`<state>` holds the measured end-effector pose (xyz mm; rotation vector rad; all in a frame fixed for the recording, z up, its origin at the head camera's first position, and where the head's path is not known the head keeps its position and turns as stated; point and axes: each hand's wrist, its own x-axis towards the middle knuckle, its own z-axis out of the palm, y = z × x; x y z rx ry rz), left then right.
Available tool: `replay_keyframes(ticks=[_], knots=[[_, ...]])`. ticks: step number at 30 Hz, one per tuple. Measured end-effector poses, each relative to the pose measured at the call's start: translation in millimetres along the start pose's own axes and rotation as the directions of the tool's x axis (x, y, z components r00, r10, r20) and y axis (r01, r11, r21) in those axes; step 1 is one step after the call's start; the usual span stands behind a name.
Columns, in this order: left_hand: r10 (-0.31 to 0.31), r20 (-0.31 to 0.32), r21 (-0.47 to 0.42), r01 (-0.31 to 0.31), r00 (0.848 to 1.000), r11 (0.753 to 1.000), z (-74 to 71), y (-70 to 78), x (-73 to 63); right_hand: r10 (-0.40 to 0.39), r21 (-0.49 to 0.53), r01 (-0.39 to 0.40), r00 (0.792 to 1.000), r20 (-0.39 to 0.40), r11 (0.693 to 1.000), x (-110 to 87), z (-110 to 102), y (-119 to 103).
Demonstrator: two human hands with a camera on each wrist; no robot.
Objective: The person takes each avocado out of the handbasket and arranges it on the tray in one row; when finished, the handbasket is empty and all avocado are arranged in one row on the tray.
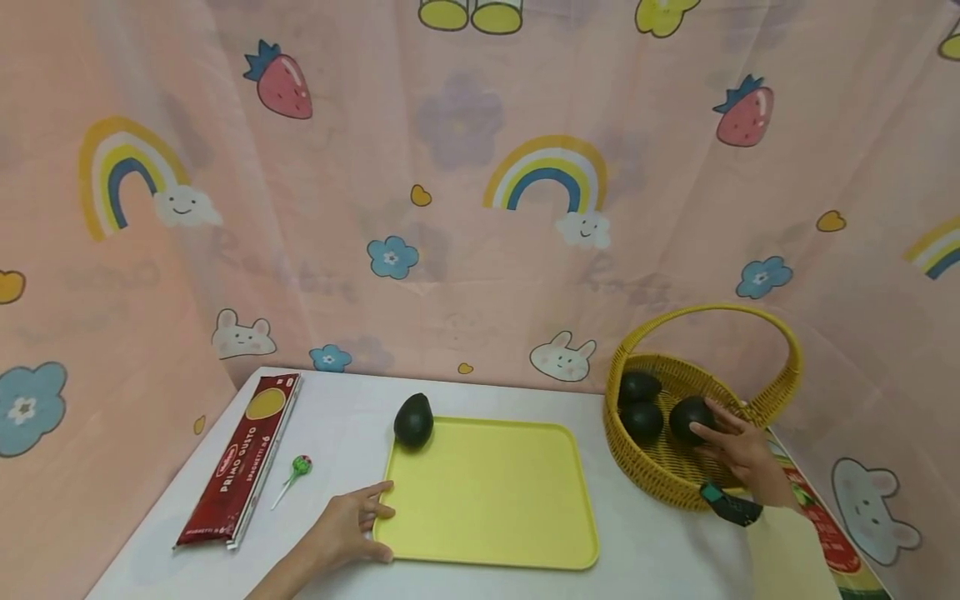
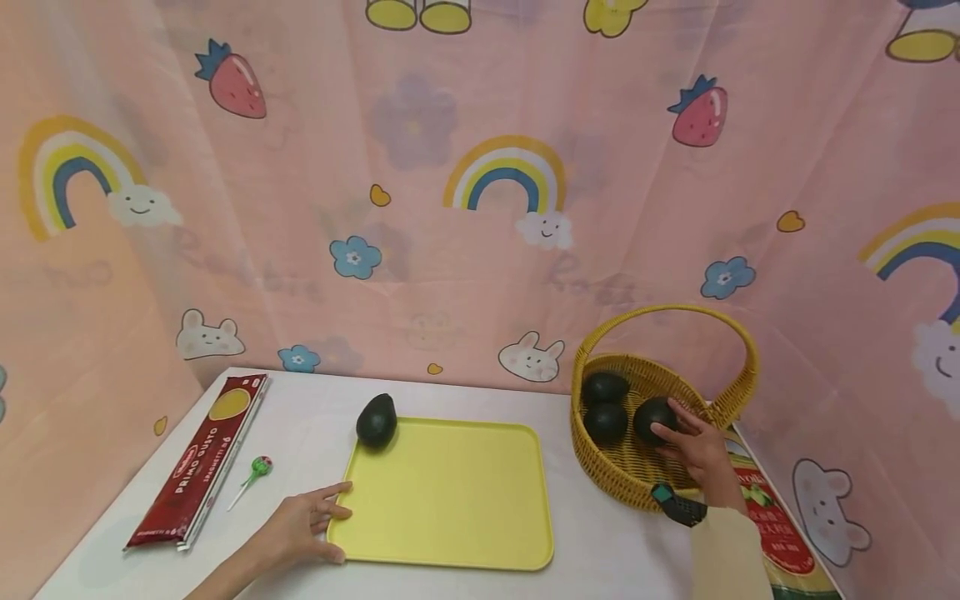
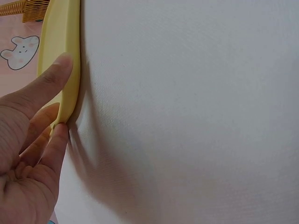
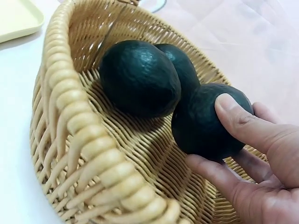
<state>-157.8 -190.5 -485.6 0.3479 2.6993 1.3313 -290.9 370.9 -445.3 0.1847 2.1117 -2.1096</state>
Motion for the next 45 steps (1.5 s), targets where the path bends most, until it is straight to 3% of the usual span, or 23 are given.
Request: replay_keyframes(ticks=[8,17,31,39,45], knots=[[-0.013,-0.002,0.027,0.013,1.0,1.0,-0.2,0.6,-0.7,-0.042,-0.016,0.042,0.999,0.002,0.999,-5.2,1,-2],[-0.022,0.006,0.017,0.022,1.0,1.0,-1.0,-0.7,0.9,-0.1,-0.152,0.099,0.995,-0.002,0.983,-11.3,0,-3],[-0.038,-0.004,0.054,0.038,0.999,0.998,-0.3,-0.2,0.8,-0.197,-0.209,0.217,0.974,0.11,0.954,-21.8,-2,-8],[-0.03,-0.011,0.056,0.031,0.999,0.998,0.4,0.5,1.0,-0.272,-0.186,0.304,0.945,0.179,0.934,-30.0,-1,-8],[-0.037,-0.013,0.077,0.038,0.999,0.996,0.3,0.0,1.0,-0.323,-0.093,0.356,0.911,0.258,0.93,-41.0,4,-10]])
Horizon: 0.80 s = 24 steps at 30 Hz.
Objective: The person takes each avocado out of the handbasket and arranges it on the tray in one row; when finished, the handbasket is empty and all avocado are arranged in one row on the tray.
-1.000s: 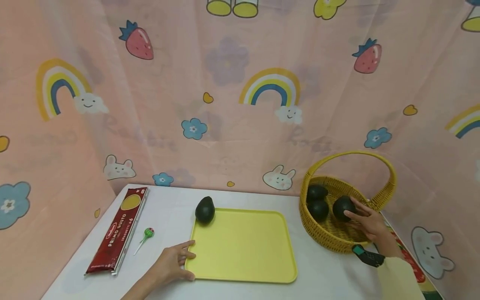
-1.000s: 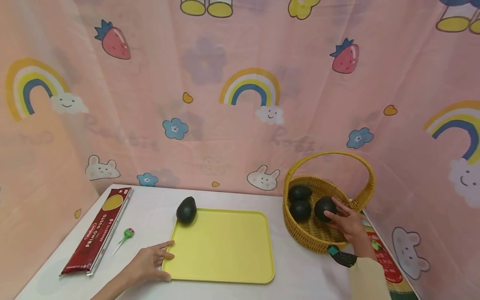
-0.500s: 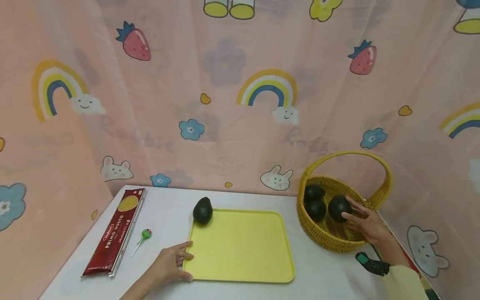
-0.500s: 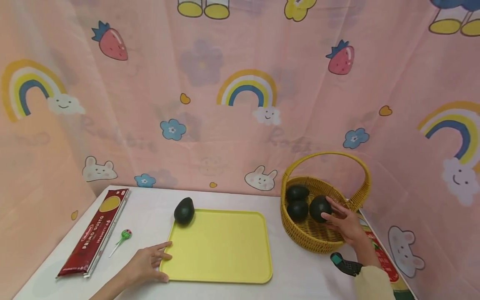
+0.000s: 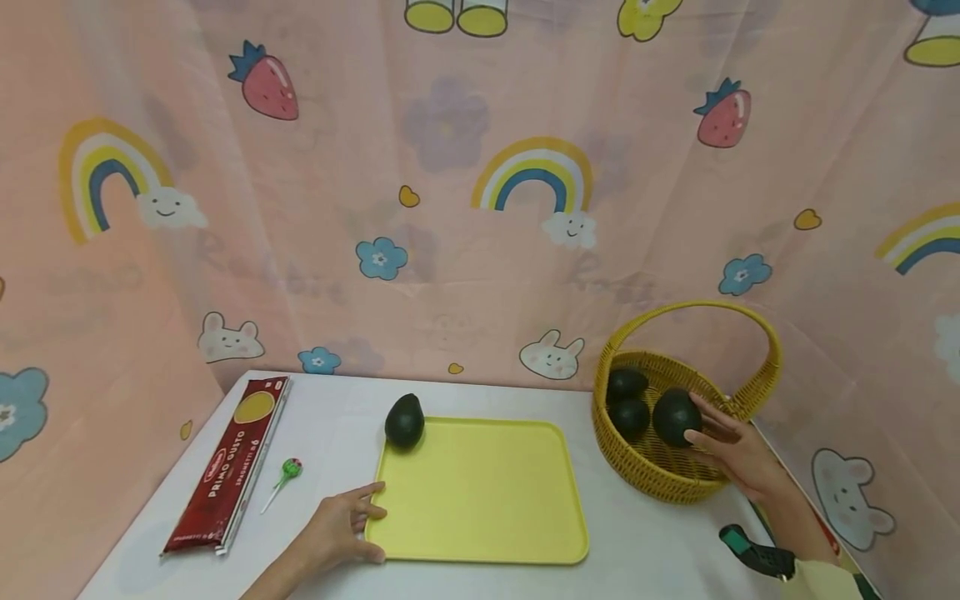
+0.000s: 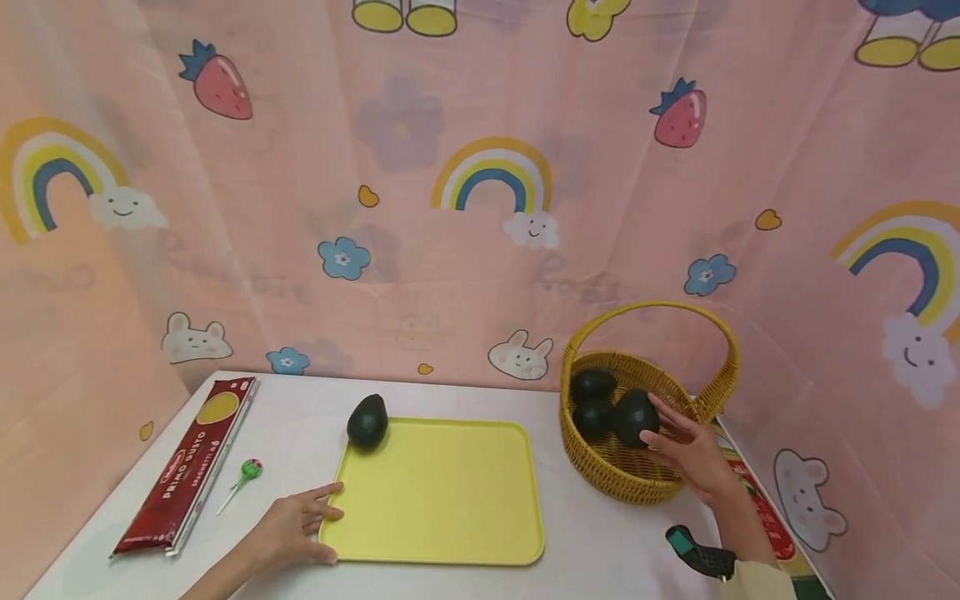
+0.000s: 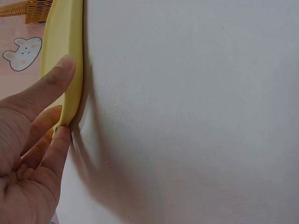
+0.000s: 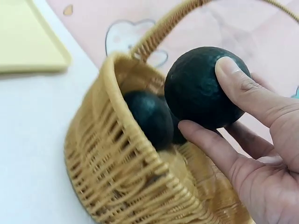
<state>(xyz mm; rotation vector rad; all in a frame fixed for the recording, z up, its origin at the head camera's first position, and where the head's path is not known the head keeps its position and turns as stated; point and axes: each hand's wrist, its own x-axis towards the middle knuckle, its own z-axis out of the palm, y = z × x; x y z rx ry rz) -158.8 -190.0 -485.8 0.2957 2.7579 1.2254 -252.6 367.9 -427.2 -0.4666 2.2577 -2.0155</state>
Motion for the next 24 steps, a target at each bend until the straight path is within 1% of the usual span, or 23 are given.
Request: replay_keyframes(ticks=[3,6,9,13,18,24], knots=[[0.013,0.0,-0.006,-0.013,1.0,1.0,0.4,-0.9,-0.2,-0.032,0.05,0.03,0.999,0.036,0.998,-3.6,6,-4],[0.015,-0.001,-0.014,-0.015,1.0,1.0,0.6,-1.6,-0.3,-0.046,0.122,0.038,0.997,0.06,0.992,-7.7,16,-8],[0.002,-0.004,-0.016,-0.002,1.0,1.0,0.6,-1.1,-0.1,-0.015,0.183,0.004,0.998,0.06,0.983,-14.1,29,-11],[-0.023,-0.005,-0.02,0.023,1.0,1.0,1.6,-0.5,1.3,0.001,0.239,-0.013,0.999,0.048,0.971,-21.7,44,-12],[-0.036,-0.002,-0.021,0.036,0.999,0.999,2.0,-0.2,2.1,-0.011,0.261,-0.008,0.997,0.07,0.965,-25.2,58,-13],[-0.014,-0.006,-0.078,0.014,1.0,0.997,1.4,-0.6,0.0,-0.031,0.233,0.001,0.992,0.126,0.972,-18.3,75,-16]])
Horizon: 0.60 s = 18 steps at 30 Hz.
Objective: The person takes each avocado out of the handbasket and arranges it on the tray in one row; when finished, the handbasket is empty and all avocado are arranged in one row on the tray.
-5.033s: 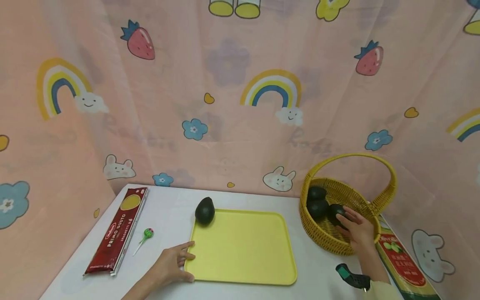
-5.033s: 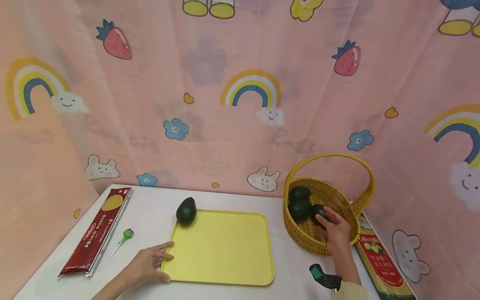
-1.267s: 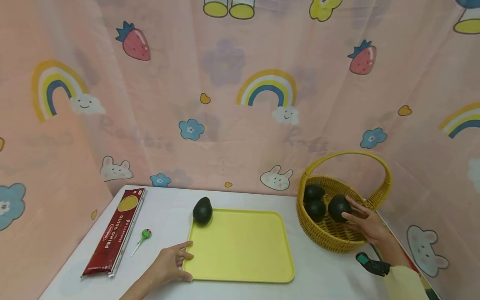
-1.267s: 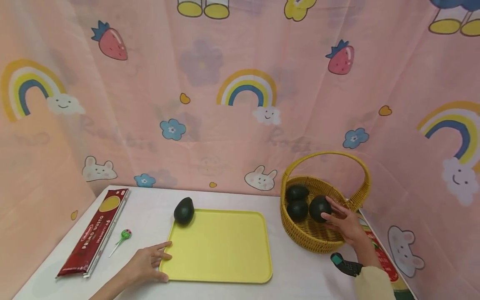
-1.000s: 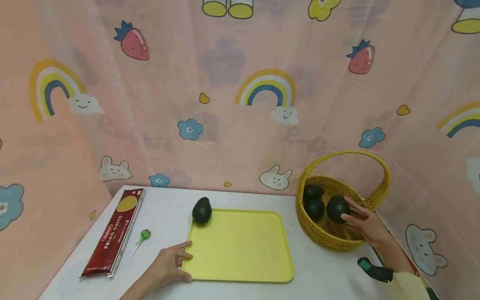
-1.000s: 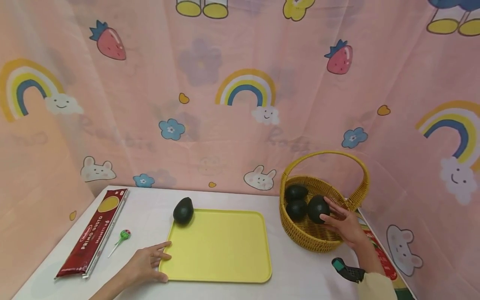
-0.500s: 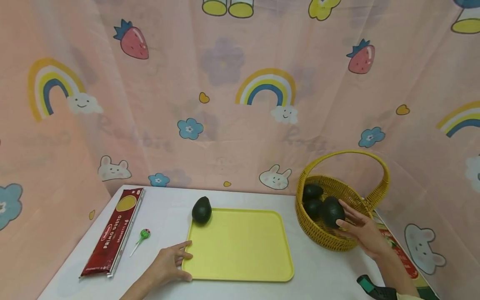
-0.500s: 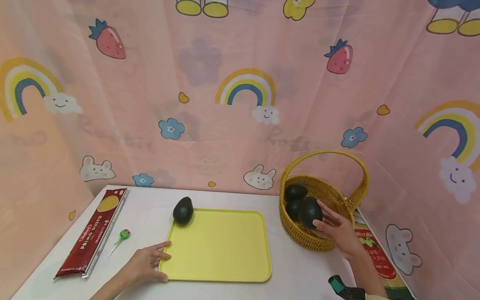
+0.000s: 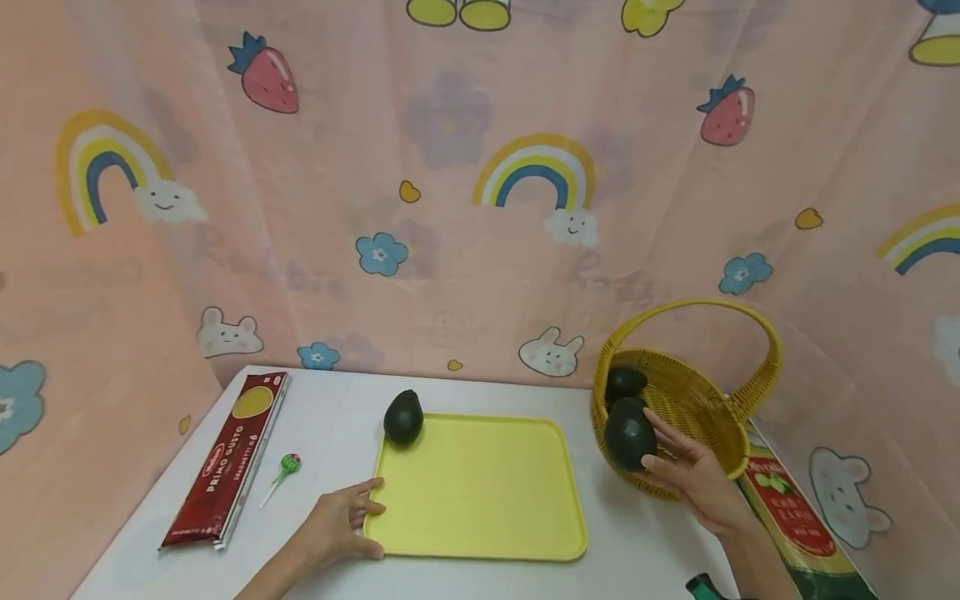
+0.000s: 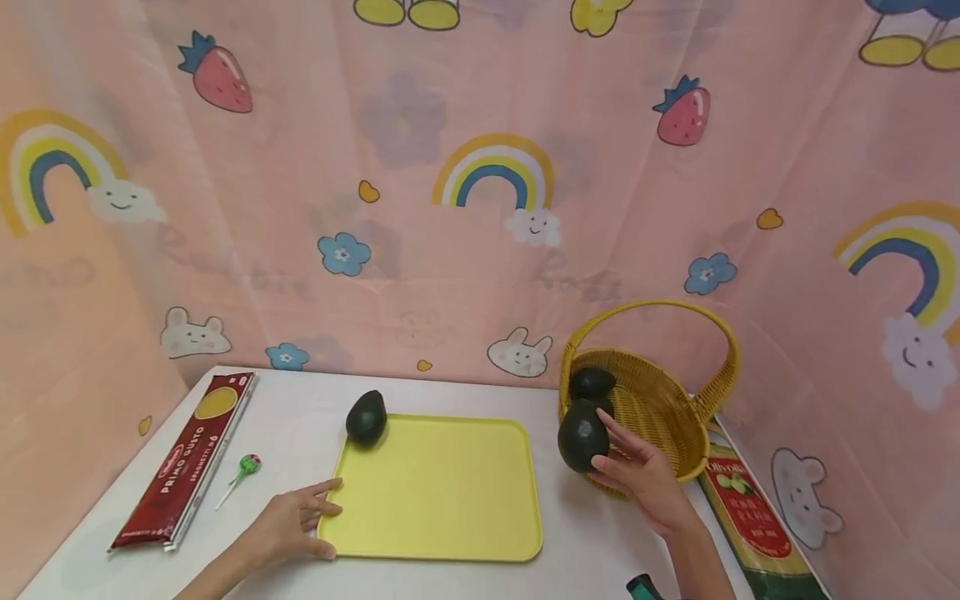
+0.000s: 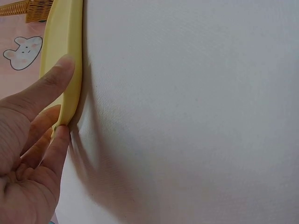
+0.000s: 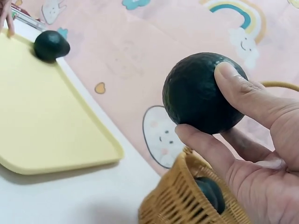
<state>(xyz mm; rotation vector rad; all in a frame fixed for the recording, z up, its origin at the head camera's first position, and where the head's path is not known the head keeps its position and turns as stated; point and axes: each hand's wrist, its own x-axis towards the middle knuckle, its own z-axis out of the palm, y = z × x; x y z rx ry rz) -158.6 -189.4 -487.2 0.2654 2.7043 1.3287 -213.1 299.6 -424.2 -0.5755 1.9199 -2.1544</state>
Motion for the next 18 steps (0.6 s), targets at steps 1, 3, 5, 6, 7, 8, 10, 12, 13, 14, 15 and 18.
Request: replay_keyframes(ticks=[1,3,5,6,7,8,10,12,13,14,15,18], knots=[[0.004,0.0,-0.002,-0.004,1.0,1.0,-0.1,0.1,-0.2,0.007,-0.006,-0.007,1.0,0.001,1.0,1.3,3,1],[0.006,-0.001,0.0,-0.006,1.0,1.0,0.0,0.0,-0.4,0.03,-0.022,-0.03,1.0,-0.005,0.999,3.3,8,5],[0.01,-0.003,0.006,-0.01,1.0,1.0,-0.4,-0.5,-0.8,0.05,-0.031,-0.051,0.999,-0.01,0.998,7.0,13,8],[0.01,-0.002,0.008,-0.01,1.0,1.0,-0.5,-0.7,-0.8,0.057,-0.029,-0.057,0.998,-0.007,0.998,8.5,16,10],[0.01,-0.001,0.007,-0.01,1.0,1.0,-0.5,-1.0,-0.7,0.062,-0.022,-0.062,0.998,-0.002,0.998,9.9,18,13],[0.012,0.001,0.008,-0.012,1.0,1.0,-0.6,-1.1,-0.6,0.062,-0.012,-0.062,0.998,0.005,0.998,11.0,20,15],[0.015,0.003,0.007,-0.015,1.0,1.0,-0.7,-1.3,-0.1,0.057,0.005,-0.057,0.998,0.021,0.998,13.5,24,20],[0.016,0.004,0.005,-0.016,1.0,1.0,-1.0,-1.3,0.6,0.057,0.022,-0.058,0.998,0.034,0.998,16.6,29,26],[0.018,0.003,0.009,-0.018,1.0,1.0,-1.1,-1.3,0.8,0.057,0.028,-0.058,0.998,0.038,0.998,18.6,32,29],[0.019,0.002,0.015,-0.019,1.0,1.0,-1.2,-1.2,1.0,0.06,0.028,-0.061,0.998,0.034,0.998,20.6,35,33],[0.018,0.001,0.016,-0.018,1.0,1.0,-1.2,-1.3,1.1,0.066,0.028,-0.067,0.997,0.03,0.997,22.7,38,36],[0.015,0.0,0.02,-0.015,1.0,1.0,-1.2,-1.4,0.9,0.086,0.042,-0.087,0.996,0.019,0.995,29.8,47,45]])
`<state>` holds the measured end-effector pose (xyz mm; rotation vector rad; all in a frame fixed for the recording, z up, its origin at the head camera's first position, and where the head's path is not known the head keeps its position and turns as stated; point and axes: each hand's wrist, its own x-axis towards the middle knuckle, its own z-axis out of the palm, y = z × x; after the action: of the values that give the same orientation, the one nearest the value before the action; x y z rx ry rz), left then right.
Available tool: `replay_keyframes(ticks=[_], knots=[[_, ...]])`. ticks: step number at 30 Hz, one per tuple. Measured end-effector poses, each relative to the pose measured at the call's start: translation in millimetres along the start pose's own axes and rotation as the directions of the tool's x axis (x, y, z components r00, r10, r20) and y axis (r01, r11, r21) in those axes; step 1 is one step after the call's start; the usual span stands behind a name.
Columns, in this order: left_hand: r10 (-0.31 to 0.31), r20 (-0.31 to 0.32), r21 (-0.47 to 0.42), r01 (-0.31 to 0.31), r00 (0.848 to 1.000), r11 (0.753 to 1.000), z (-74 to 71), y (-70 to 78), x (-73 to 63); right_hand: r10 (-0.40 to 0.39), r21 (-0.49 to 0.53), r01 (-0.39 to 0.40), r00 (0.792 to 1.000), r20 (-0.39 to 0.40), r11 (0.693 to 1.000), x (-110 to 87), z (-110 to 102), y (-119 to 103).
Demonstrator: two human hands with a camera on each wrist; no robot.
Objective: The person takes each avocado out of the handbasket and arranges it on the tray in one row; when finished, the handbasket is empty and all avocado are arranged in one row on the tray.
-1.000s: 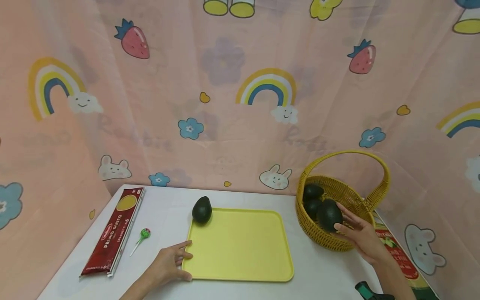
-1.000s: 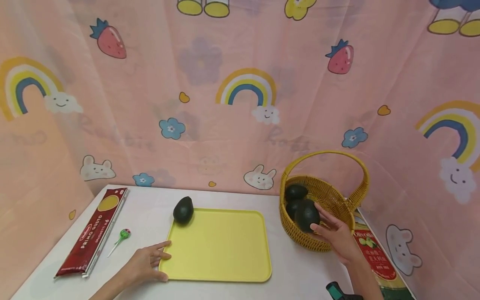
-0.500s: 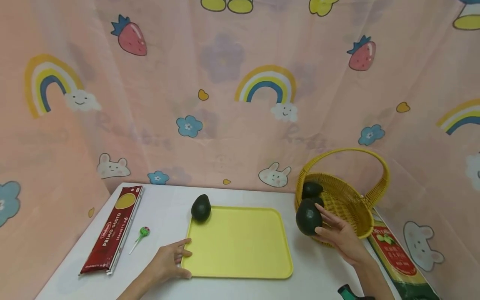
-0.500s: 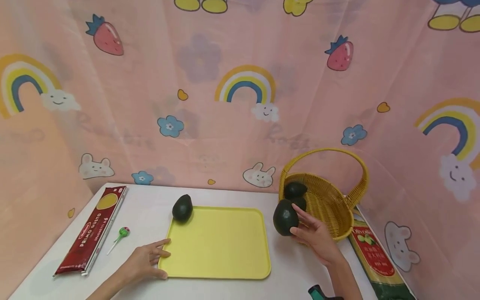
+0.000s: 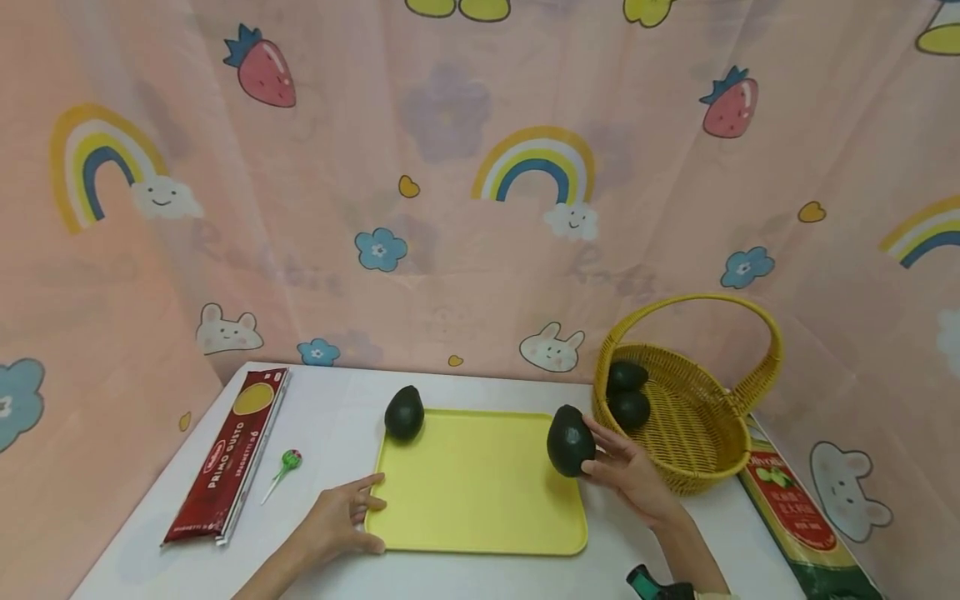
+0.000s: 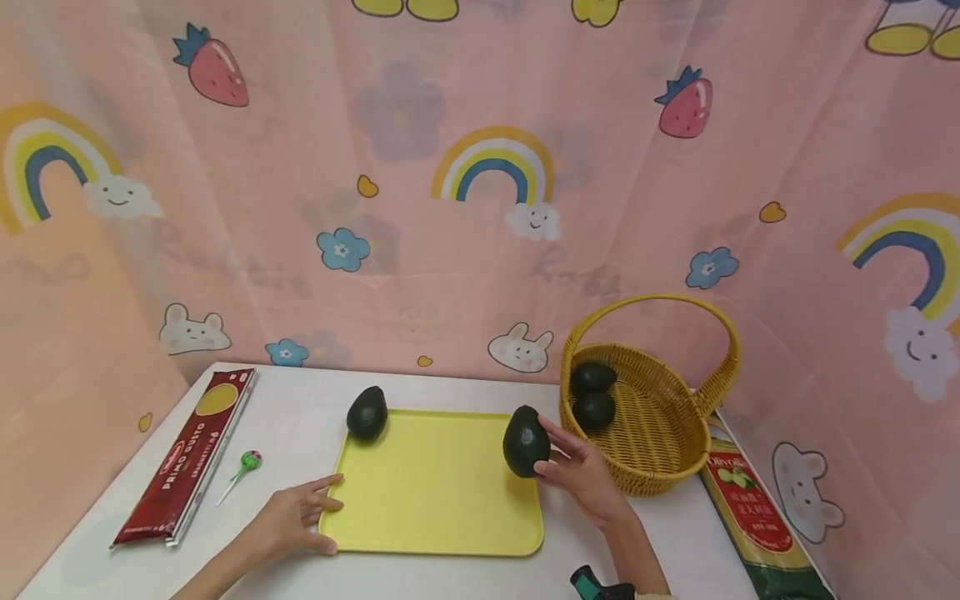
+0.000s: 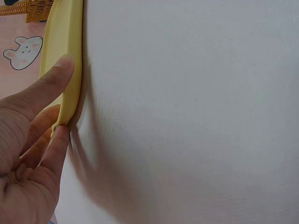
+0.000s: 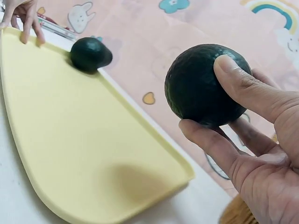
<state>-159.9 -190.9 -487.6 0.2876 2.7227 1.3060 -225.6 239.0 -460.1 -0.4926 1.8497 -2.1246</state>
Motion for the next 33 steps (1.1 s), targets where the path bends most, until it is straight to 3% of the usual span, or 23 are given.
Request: replay_keyframes(ticks=[12,16,22,29,33], knots=[[-0.016,0.006,-0.037,0.016,1.0,0.999,0.5,1.6,0.1,0.098,-0.003,-0.098,0.995,0.017,0.995,35.4,29,29],[-0.019,0.007,-0.034,0.02,1.0,0.999,0.2,1.6,-0.4,0.082,0.011,-0.082,0.997,0.003,0.997,46.6,38,39],[-0.023,0.01,-0.039,0.023,1.0,0.999,0.5,-0.8,-1.8,-0.003,0.056,-0.001,0.998,0.068,0.998,61.0,44,55],[-0.058,0.01,-0.045,0.058,0.998,0.997,0.8,-0.5,-1.8,0.065,0.091,-0.068,0.997,0.04,0.993,80.2,62,56],[-0.058,0.008,-0.037,0.058,0.998,0.998,0.8,1.6,-0.7,0.066,0.081,-0.068,0.998,0.026,0.994,91.7,73,57]])
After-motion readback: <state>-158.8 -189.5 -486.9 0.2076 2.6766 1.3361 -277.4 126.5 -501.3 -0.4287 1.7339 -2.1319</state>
